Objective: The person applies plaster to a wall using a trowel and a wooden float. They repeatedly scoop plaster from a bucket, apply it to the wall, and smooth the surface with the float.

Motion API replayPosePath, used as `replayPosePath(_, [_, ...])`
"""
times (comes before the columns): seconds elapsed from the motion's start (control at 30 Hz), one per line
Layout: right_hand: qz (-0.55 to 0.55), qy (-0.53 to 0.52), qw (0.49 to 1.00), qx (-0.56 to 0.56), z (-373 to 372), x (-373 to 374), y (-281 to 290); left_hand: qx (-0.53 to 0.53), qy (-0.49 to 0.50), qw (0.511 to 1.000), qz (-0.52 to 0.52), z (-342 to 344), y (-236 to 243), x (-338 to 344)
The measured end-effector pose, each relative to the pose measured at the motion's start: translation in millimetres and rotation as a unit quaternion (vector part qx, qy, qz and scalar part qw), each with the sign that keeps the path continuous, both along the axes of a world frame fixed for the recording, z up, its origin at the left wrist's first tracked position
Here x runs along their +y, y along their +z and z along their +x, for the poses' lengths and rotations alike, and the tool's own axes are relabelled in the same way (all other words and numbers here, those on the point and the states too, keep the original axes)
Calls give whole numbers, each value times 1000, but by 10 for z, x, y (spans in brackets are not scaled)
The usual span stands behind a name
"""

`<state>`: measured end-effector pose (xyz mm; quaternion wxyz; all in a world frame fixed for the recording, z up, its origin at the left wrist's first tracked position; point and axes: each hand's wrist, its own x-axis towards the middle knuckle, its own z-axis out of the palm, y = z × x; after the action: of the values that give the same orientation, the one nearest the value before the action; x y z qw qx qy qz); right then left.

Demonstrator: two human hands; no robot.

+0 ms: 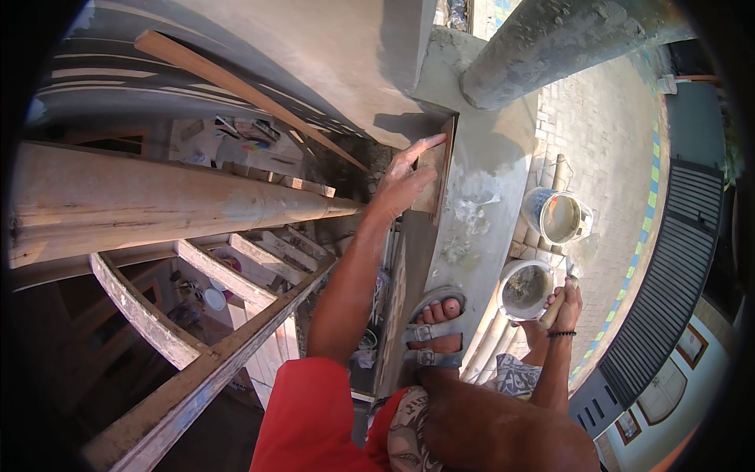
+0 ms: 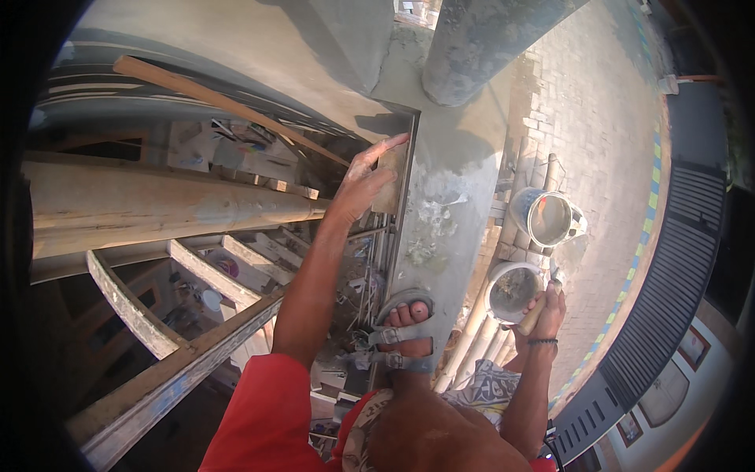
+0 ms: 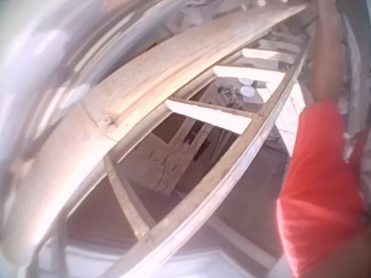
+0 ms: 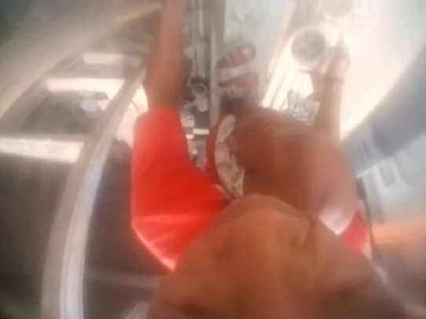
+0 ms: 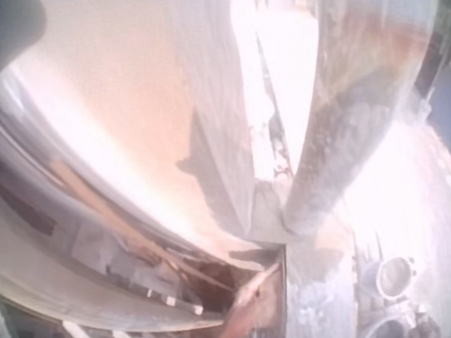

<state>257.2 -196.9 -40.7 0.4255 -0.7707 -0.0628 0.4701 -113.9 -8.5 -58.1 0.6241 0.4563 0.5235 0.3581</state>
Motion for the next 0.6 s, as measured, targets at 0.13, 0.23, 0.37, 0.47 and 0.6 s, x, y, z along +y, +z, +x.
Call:
replayPosePath(0.13, [1, -10, 1000, 14, -13, -13, -37, 80, -20, 995, -60, -4, -244, 57])
replayPosePath(0.23, [-6, 12, 1000, 13, -38, -9, -87, 121, -39, 990, -66, -127, -788, -88])
replayPosePath(0.37, [-8, 13, 1000, 8, -97, -10, 23, 51, -7, 998, -44, -167, -749, -258])
replayPosePath(0.47, [-27, -2, 1000, -11, -10, -63, 15, -8, -5, 998, -60, -124, -303, -198])
replayPosePath(0.6, [-36, 4, 999, -17, 43, -70, -47, -25, -5, 997, -74, -155, -120, -55])
